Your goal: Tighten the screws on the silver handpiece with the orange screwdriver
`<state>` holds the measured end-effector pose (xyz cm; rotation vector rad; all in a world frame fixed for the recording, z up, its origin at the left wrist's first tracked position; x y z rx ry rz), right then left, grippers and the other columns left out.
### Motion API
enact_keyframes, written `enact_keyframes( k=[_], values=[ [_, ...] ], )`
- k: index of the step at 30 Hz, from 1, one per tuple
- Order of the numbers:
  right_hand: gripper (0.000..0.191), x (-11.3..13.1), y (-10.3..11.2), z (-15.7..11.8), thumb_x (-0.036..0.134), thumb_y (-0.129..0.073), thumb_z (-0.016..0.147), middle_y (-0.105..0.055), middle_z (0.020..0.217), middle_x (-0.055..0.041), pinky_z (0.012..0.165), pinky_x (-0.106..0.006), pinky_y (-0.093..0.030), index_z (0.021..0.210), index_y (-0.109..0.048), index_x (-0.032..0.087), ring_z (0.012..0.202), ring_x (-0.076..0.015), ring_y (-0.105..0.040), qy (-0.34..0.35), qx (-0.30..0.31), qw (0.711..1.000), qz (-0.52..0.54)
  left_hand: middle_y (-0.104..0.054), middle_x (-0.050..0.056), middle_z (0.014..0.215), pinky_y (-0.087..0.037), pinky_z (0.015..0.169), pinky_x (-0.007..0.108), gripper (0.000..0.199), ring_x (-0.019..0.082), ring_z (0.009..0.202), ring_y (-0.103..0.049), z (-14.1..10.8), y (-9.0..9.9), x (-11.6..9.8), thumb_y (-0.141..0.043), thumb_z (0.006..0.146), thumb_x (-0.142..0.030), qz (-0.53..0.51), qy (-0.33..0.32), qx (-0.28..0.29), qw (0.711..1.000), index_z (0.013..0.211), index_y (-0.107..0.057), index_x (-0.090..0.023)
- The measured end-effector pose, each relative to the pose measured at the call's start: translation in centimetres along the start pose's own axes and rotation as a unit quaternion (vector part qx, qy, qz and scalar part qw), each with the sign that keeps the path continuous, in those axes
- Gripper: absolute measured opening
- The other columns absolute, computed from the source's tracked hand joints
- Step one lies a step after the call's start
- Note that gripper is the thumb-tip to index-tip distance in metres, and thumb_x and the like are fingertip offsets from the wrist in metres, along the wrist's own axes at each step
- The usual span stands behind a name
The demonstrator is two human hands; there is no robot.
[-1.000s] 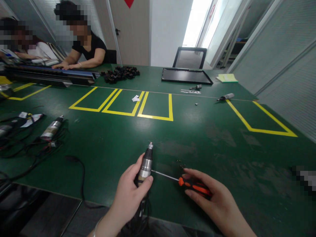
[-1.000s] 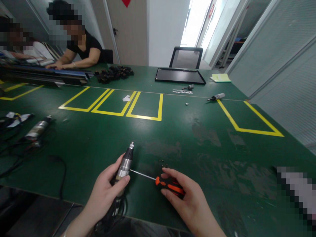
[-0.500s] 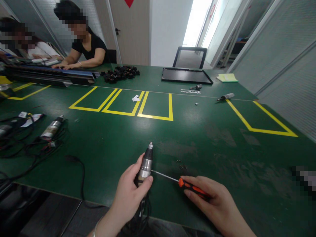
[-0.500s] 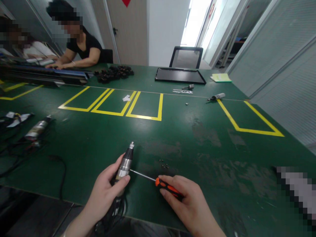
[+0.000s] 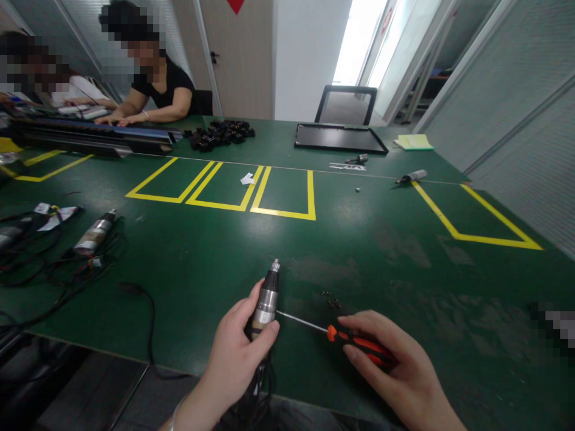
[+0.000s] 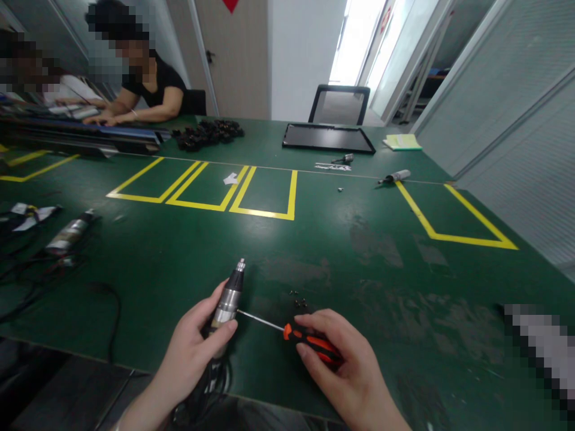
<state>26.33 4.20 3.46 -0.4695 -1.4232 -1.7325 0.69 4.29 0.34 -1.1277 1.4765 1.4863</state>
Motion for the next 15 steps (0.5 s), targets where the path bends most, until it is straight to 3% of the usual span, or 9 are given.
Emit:
enact_keyframes(
  k=[5,10,15],
  values=[
    [0.024,0.11,-0.11,0.14,0.021,-0.072,0.080,-0.077,0.097,-0.0068,0.075,-0.027,-0.063,0.103,-0.079,0.027,0.084,-0.0211,-0.077,0.003,-0.003,1.000,0.001,-0.074,0.006,0.103,-0.049,0.083,0.034,0.060,0.027,0.100,-0.067,0.05,0.04,0.01,-0.067,0.084,-0.036,-0.002,-0.003,-0.008,1.000,0.141,-0.062,-0.019],
    [0.028,-0.39,-0.17,-0.50,0.035,-0.069,0.089,-0.081,0.107,-0.0074,0.082,-0.031,-0.063,0.115,-0.077,0.028,0.094,-0.0238,-0.078,-0.037,0.044,0.998,0.013,-0.073,0.007,0.107,-0.049,0.085,0.035,0.061,0.027,0.100,-0.066,-0.03,0.00,-0.01,-0.067,0.085,-0.036,-0.003,-0.004,-0.003,1.000,0.143,-0.060,-0.019],
    [0.035,-0.54,-0.62,-0.68,0.036,-0.046,0.103,-0.081,0.080,-0.0045,0.058,-0.025,-0.061,0.118,-0.076,0.024,0.062,-0.0170,-0.075,-0.095,0.097,0.990,0.045,-0.073,0.007,0.106,-0.049,0.085,0.035,0.061,0.028,0.104,-0.065,-0.05,0.01,0.01,-0.066,0.085,-0.037,0.001,-0.001,0.000,1.000,0.143,-0.060,-0.018]
  ],
)
Point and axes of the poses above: each hand's wrist, its own z-axis towards the middle knuckle, its own y-axis out of the back of the hand, x = y × z, the point moved 3 cm from there along z, towards the middle knuckle
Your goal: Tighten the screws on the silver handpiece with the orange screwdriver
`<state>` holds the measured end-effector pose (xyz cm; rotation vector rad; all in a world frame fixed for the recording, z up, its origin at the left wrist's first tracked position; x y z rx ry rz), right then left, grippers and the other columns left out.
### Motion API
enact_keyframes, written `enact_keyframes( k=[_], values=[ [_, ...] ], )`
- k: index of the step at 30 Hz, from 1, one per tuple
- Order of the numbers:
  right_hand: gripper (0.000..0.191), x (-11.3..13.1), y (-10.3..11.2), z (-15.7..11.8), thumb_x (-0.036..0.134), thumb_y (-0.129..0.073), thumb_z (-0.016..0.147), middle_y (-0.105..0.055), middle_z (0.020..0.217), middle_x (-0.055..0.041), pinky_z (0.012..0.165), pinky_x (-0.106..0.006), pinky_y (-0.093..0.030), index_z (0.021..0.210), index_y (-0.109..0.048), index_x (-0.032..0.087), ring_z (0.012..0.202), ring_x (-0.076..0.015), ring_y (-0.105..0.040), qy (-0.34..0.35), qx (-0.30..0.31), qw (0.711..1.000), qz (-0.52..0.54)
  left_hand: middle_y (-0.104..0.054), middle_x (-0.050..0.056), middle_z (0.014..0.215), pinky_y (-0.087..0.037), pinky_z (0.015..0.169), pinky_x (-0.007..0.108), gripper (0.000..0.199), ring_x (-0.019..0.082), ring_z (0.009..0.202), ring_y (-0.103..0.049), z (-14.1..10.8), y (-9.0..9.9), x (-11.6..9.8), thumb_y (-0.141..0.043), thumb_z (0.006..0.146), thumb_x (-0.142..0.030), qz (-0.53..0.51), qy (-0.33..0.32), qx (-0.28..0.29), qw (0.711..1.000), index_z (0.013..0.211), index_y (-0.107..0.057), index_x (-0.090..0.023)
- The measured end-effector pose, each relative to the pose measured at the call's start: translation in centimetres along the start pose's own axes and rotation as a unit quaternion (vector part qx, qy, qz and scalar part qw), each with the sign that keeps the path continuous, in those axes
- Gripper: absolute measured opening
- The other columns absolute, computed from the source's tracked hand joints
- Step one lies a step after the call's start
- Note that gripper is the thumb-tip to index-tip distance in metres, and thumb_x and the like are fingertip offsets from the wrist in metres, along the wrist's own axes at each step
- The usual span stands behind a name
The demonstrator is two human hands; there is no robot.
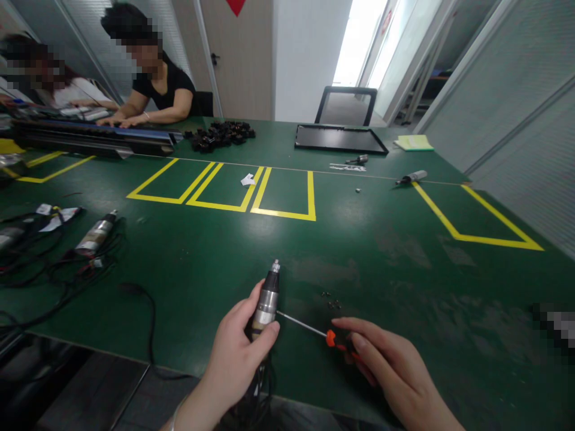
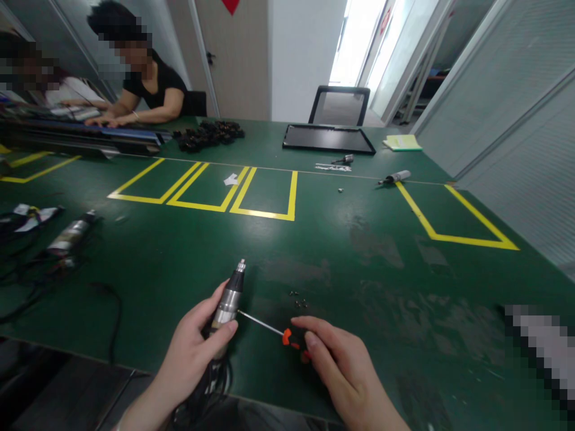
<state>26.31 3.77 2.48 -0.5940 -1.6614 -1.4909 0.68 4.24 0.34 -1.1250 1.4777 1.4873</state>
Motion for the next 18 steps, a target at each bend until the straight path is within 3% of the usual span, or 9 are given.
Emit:
enact_keyframes(
  k=[4,7,14,18],
  values=[
    [0.024,0.67,0.18,0.39,0.029,-0.058,0.094,-0.083,0.095,-0.0067,0.065,-0.025,-0.063,0.105,-0.079,0.024,0.078,-0.0201,-0.079,0.051,-0.044,0.997,-0.043,-0.073,0.007,0.106,-0.049,0.084,0.035,0.061,0.028,0.104,-0.065,0.03,0.01,0.03,-0.065,0.086,-0.036,0.002,0.000,0.000,1.000,0.144,-0.059,-0.018],
    [0.022,0.93,0.40,0.43,0.024,-0.063,0.089,-0.083,0.096,-0.0056,0.071,-0.025,-0.063,0.106,-0.077,0.026,0.082,-0.0197,-0.080,0.073,-0.060,0.994,-0.047,-0.073,0.008,0.105,-0.049,0.084,0.035,0.061,0.028,0.103,-0.066,0.04,0.00,0.01,-0.065,0.086,-0.036,0.001,0.002,-0.004,1.000,0.144,-0.059,-0.018],
    [0.028,0.86,0.33,0.33,0.016,-0.067,0.084,-0.077,0.100,-0.0048,0.077,-0.024,-0.062,0.109,-0.074,0.027,0.087,-0.0180,-0.076,0.108,-0.060,0.992,-0.038,-0.074,0.008,0.106,-0.049,0.086,0.036,0.061,0.029,0.104,-0.066,0.03,-0.01,0.04,-0.066,0.085,-0.035,-0.001,-0.002,-0.006,1.000,0.142,-0.061,-0.018],
    [0.031,0.52,0.17,0.33,0.024,-0.071,0.085,-0.078,0.106,-0.0062,0.080,-0.026,-0.061,0.116,-0.074,0.027,0.092,-0.0200,-0.077,0.087,-0.043,0.995,-0.039,-0.073,0.008,0.105,-0.049,0.084,0.035,0.061,0.028,0.103,-0.066,0.08,-0.06,0.13,-0.066,0.085,-0.036,0.001,-0.002,-0.002,1.000,0.143,-0.060,-0.018]
  ],
)
Point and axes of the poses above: each hand's wrist, its own z-axis towards the middle knuckle, its own y-axis out of the back of the hand, x = y × z, the point moved 3 cm from there along z, towards the middle knuckle
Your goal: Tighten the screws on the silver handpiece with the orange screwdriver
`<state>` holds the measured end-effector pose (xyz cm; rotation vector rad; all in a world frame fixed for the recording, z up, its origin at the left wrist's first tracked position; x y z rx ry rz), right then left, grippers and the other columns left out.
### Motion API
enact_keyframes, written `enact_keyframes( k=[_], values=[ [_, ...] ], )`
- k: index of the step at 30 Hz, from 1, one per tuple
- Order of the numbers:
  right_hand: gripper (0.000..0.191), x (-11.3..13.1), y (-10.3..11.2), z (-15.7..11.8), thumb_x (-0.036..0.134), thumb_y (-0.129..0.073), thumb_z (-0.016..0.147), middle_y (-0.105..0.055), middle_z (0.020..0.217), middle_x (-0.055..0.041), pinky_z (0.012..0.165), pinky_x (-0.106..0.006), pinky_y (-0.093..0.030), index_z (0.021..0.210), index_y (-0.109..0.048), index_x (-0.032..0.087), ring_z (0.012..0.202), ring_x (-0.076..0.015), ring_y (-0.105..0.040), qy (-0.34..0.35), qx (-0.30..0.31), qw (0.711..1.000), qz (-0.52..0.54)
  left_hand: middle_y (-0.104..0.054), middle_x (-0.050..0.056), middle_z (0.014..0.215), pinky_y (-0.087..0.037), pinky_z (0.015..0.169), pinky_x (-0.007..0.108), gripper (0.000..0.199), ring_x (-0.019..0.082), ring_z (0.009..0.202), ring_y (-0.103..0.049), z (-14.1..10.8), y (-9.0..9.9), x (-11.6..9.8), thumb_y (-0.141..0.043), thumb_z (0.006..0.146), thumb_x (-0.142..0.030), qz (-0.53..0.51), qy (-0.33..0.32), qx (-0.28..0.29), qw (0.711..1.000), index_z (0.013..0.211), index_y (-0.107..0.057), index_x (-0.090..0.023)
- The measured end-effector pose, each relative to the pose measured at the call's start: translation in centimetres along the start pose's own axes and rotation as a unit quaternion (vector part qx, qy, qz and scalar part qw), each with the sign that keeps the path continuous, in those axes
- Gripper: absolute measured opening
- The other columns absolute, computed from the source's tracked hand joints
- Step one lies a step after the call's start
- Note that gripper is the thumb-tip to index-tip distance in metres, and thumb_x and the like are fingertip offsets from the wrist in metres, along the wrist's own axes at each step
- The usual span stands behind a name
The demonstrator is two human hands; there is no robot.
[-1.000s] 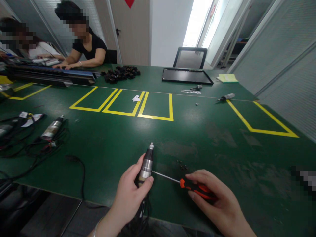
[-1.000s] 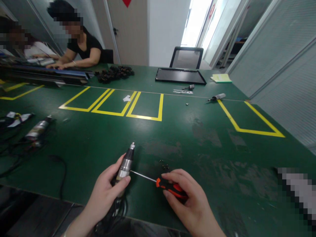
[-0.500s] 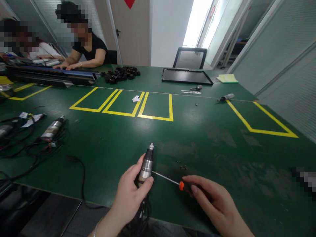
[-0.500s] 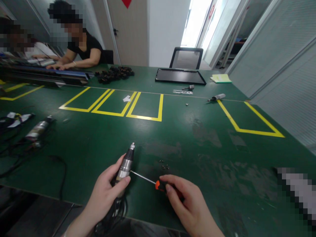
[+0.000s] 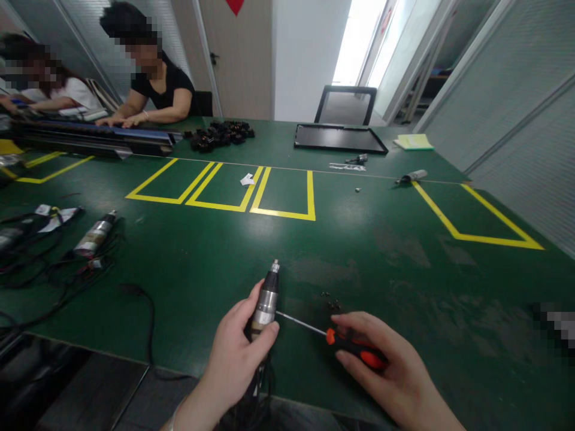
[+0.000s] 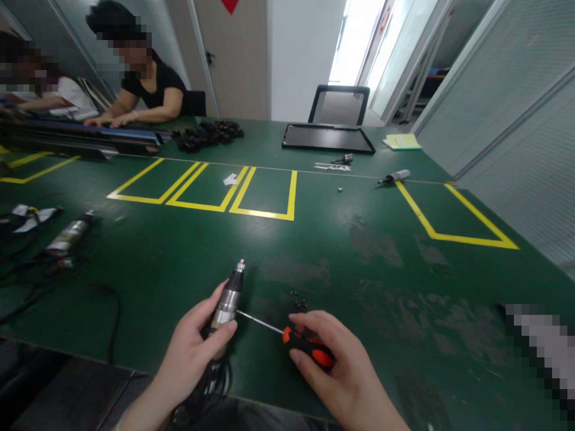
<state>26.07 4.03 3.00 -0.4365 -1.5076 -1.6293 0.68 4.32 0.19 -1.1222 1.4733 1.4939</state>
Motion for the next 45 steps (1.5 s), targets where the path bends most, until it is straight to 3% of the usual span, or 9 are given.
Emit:
enact_keyframes(
  k=[4,7,13,20,23,28,35,40,45],
  values=[
    [0.037,-0.27,-0.19,-0.28,0.035,-0.053,0.100,-0.078,0.084,-0.0029,0.069,-0.027,-0.060,0.132,-0.068,0.027,0.075,-0.0178,-0.076,-0.045,0.043,0.998,0.020,-0.073,0.008,0.105,-0.049,0.085,0.035,0.061,0.028,0.102,-0.066,-0.04,0.05,-0.03,-0.066,0.085,-0.037,-0.002,-0.001,0.001,1.000,0.143,-0.060,-0.018],
    [0.039,-0.30,-0.28,-0.23,0.036,-0.043,0.104,-0.070,0.066,0.0000,0.057,-0.025,-0.056,0.130,-0.070,0.025,0.059,-0.0157,-0.069,-0.064,0.058,0.996,0.008,-0.073,0.008,0.104,-0.049,0.084,0.035,0.061,0.028,0.101,-0.066,-0.09,0.08,-0.04,-0.067,0.085,-0.037,-0.003,0.002,0.000,1.000,0.143,-0.060,-0.019],
    [0.032,-0.06,-0.03,0.05,0.027,-0.056,0.094,-0.075,0.079,-0.0016,0.056,-0.022,-0.056,0.122,-0.072,0.024,0.062,-0.0145,-0.070,-0.036,0.015,0.999,-0.011,-0.073,0.007,0.104,-0.048,0.086,0.035,0.062,0.028,0.102,-0.065,-0.07,0.01,-0.03,-0.066,0.085,-0.037,-0.009,0.004,0.004,1.000,0.144,-0.059,-0.018],
    [0.043,0.07,0.12,-0.16,0.017,-0.067,0.082,-0.072,0.090,-0.0005,0.067,-0.022,-0.059,0.124,-0.067,0.028,0.074,-0.0147,-0.071,0.004,-0.034,0.999,-0.023,-0.073,0.008,0.108,-0.048,0.086,0.035,0.062,0.029,0.105,-0.065,0.01,-0.02,0.13,-0.066,0.085,-0.037,-0.009,0.002,0.003,1.000,0.144,-0.059,-0.017],
    [0.042,0.11,-0.07,0.13,0.013,-0.064,0.082,-0.070,0.089,-0.0002,0.065,-0.021,-0.058,0.121,-0.069,0.029,0.071,-0.0134,-0.069,0.014,-0.023,0.999,-0.026,-0.073,0.008,0.108,-0.048,0.086,0.035,0.062,0.029,0.105,-0.065,-0.01,0.01,0.18,-0.067,0.084,-0.036,-0.011,0.000,0.001,1.000,0.143,-0.060,-0.018],
    [0.039,-0.18,-0.30,0.09,0.023,-0.067,0.086,-0.075,0.105,-0.0050,0.078,-0.026,-0.060,0.125,-0.069,0.027,0.088,-0.0181,-0.074,-0.019,0.018,1.000,-0.017,-0.073,0.008,0.109,-0.048,0.087,0.036,0.062,0.029,0.105,-0.065,-0.05,0.05,0.01,-0.066,0.084,-0.036,-0.006,0.007,0.001,1.000,0.143,-0.060,-0.018],
    [0.043,-0.41,-0.37,-0.59,0.037,-0.039,0.106,-0.068,0.068,0.0014,0.062,-0.026,-0.054,0.139,-0.062,0.024,0.063,-0.0153,-0.068,-0.085,0.087,0.992,0.022,-0.073,0.008,0.108,-0.048,0.085,0.035,0.063,0.028,0.101,-0.066,0.01,0.02,-0.05,-0.066,0.084,-0.037,0.001,0.008,0.001,1.000,0.144,-0.059,-0.019],
    [0.036,-0.19,-0.27,-0.28,0.031,-0.051,0.099,-0.071,0.074,-0.0001,0.057,-0.022,-0.053,0.131,-0.066,0.023,0.062,-0.0139,-0.068,-0.058,0.042,0.997,0.018,-0.073,0.007,0.104,-0.049,0.083,0.035,0.062,0.028,0.101,-0.066,0.01,0.04,-0.10,-0.066,0.085,-0.037,0.002,0.005,-0.001,1.000,0.144,-0.059,-0.018],
    [0.039,-0.19,0.10,-0.22,0.023,-0.066,0.088,-0.075,0.093,-0.0027,0.070,-0.022,-0.060,0.126,-0.068,0.026,0.079,-0.0160,-0.074,-0.025,-0.031,0.999,0.007,-0.073,0.006,0.101,-0.050,0.082,0.035,0.060,0.028,0.100,-0.066,-0.04,0.09,-0.22,-0.067,0.084,-0.036,-0.004,-0.001,-0.007,1.000,0.142,-0.062,-0.020]
  ],
)
Point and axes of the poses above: each hand's wrist, its own z-axis towards the middle knuckle, its own y-axis out of the back of the hand, x = y × z, the point moved 3 cm from there along z, towards the middle knuckle
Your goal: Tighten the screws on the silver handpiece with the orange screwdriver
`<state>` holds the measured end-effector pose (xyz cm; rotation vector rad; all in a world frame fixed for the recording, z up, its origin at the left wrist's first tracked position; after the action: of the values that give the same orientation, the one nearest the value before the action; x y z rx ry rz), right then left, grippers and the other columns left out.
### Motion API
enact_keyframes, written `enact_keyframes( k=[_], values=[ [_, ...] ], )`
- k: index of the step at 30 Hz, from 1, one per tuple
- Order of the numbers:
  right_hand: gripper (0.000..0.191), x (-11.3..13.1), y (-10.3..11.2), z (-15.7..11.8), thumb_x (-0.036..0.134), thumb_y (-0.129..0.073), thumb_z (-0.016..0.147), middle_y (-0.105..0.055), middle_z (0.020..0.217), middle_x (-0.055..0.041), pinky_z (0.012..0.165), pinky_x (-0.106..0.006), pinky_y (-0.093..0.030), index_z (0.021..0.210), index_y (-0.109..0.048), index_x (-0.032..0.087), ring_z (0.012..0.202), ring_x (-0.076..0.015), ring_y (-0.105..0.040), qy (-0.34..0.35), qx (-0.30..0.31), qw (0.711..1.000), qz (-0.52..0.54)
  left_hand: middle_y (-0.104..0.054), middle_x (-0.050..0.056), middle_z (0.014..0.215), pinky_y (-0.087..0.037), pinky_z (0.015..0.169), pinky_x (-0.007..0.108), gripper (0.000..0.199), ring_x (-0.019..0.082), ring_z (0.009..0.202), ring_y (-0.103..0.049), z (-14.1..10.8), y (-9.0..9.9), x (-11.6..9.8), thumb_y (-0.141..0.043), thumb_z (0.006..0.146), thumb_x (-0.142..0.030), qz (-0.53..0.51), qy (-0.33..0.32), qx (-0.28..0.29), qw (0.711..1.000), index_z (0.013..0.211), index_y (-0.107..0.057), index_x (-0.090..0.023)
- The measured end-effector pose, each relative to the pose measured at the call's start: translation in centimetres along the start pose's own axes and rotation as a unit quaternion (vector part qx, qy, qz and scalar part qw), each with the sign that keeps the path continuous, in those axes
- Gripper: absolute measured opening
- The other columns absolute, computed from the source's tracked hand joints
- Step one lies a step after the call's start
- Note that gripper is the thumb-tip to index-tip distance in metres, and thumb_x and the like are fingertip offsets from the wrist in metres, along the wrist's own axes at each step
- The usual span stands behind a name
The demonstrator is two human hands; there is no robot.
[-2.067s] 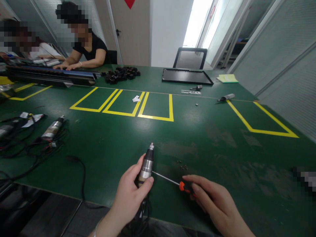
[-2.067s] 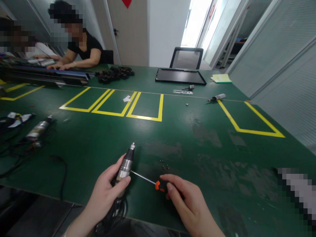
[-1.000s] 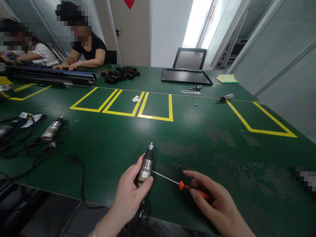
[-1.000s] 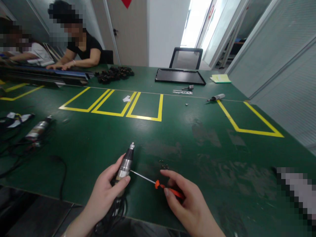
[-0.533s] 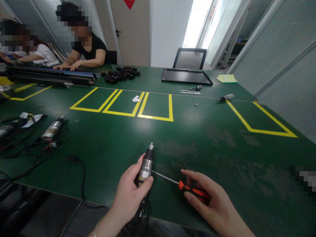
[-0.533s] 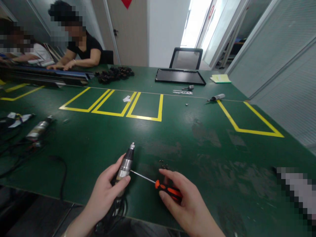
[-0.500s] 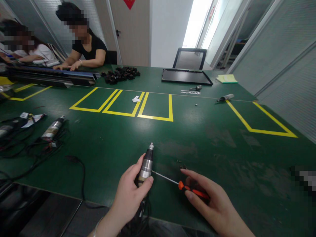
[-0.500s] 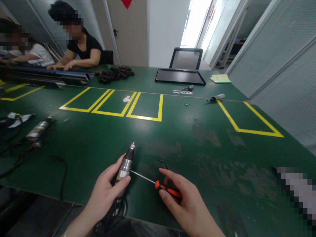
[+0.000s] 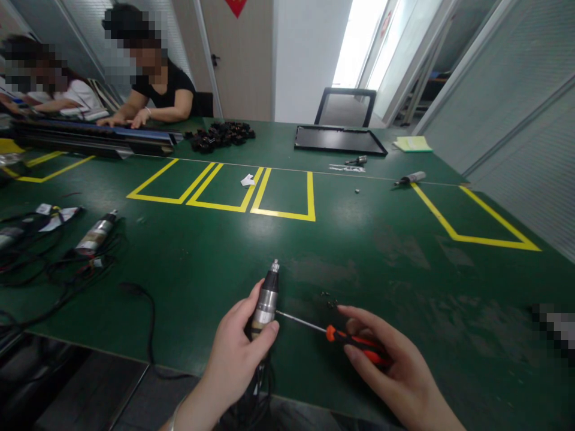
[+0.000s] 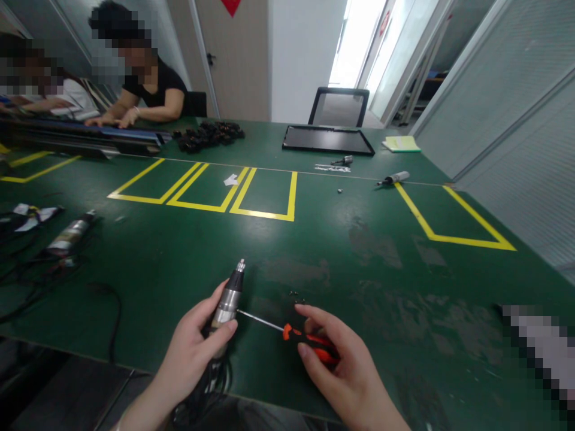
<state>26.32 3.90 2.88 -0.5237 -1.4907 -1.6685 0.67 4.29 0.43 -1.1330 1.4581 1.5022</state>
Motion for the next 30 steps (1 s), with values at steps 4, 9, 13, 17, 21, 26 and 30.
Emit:
enact_keyframes(
  k=[4,9,13,17,21,26,30],
  values=[
    [0.043,0.42,0.08,0.15,0.017,-0.067,0.084,-0.073,0.096,-0.0015,0.068,-0.022,-0.059,0.125,-0.068,0.030,0.077,-0.0152,-0.071,0.030,-0.001,0.999,-0.011,-0.074,0.007,0.102,-0.050,0.083,0.035,0.060,0.028,0.100,-0.067,-0.04,0.01,0.04,-0.067,0.085,-0.034,0.001,0.002,0.002,1.000,0.143,-0.060,-0.019],
    [0.043,0.58,0.06,0.20,0.018,-0.065,0.086,-0.070,0.090,-0.0010,0.070,-0.025,-0.058,0.127,-0.066,0.029,0.076,-0.0159,-0.071,0.033,0.025,0.999,-0.018,-0.074,0.008,0.105,-0.050,0.085,0.036,0.060,0.029,0.104,-0.066,0.03,-0.04,0.02,-0.067,0.085,-0.034,0.004,-0.002,0.002,1.000,0.143,-0.060,-0.019],
    [0.042,0.00,-0.18,-0.12,0.030,-0.051,0.100,-0.075,0.095,-0.0021,0.075,-0.028,-0.058,0.141,-0.057,0.029,0.083,-0.0172,-0.073,-0.028,0.083,0.996,0.024,-0.073,0.009,0.110,-0.049,0.087,0.036,0.061,0.029,0.105,-0.065,0.06,-0.06,-0.08,-0.066,0.086,-0.037,0.010,0.000,0.009,1.000,0.144,-0.059,-0.018],
    [0.042,-0.16,-0.48,-0.19,0.034,-0.037,0.106,-0.069,0.072,0.0022,0.063,-0.025,-0.054,0.144,-0.054,0.027,0.066,-0.0149,-0.069,-0.063,0.109,0.991,0.038,-0.073,0.009,0.112,-0.048,0.088,0.037,0.062,0.029,0.105,-0.065,0.00,-0.02,-0.06,-0.065,0.087,-0.037,0.008,0.003,0.014,1.000,0.145,-0.058,-0.016],
    [0.040,0.03,-0.48,-0.11,0.031,-0.048,0.101,-0.068,0.074,0.0011,0.056,-0.023,-0.051,0.138,-0.060,0.023,0.059,-0.0132,-0.064,-0.043,0.085,0.995,0.010,-0.073,0.008,0.112,-0.049,0.087,0.036,0.061,0.028,0.106,-0.066,-0.05,0.03,0.12,-0.066,0.086,-0.036,0.004,0.001,0.009,1.000,0.144,-0.059,-0.018],
    [0.042,-0.12,-0.13,-0.16,0.025,-0.062,0.091,-0.072,0.085,-0.0014,0.063,-0.021,-0.056,0.133,-0.063,0.024,0.070,-0.0148,-0.072,-0.019,0.032,0.999,0.013,-0.073,0.008,0.109,-0.049,0.086,0.035,0.060,0.028,0.107,-0.065,0.09,-0.05,0.33,-0.066,0.086,-0.036,0.002,-0.004,0.008,1.000,0.144,-0.059,-0.019],
    [0.046,0.17,-0.10,0.07,0.018,-0.065,0.084,-0.071,0.089,-0.0004,0.069,-0.023,-0.059,0.129,-0.065,0.028,0.075,-0.0147,-0.072,0.013,0.003,1.000,-0.007,-0.074,0.007,0.105,-0.050,0.084,0.034,0.060,0.028,0.103,-0.066,0.10,-0.04,0.32,-0.066,0.086,-0.035,0.002,-0.005,0.006,1.000,0.143,-0.060,-0.020]
  ],
)
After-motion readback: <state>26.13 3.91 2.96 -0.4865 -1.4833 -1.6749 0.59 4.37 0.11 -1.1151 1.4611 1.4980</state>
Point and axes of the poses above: each hand's wrist, its own z-axis towards the middle knuckle, its own y-axis out of the back of the hand, x = y × z, the point moved 3 cm from there along z, towards the middle knuckle
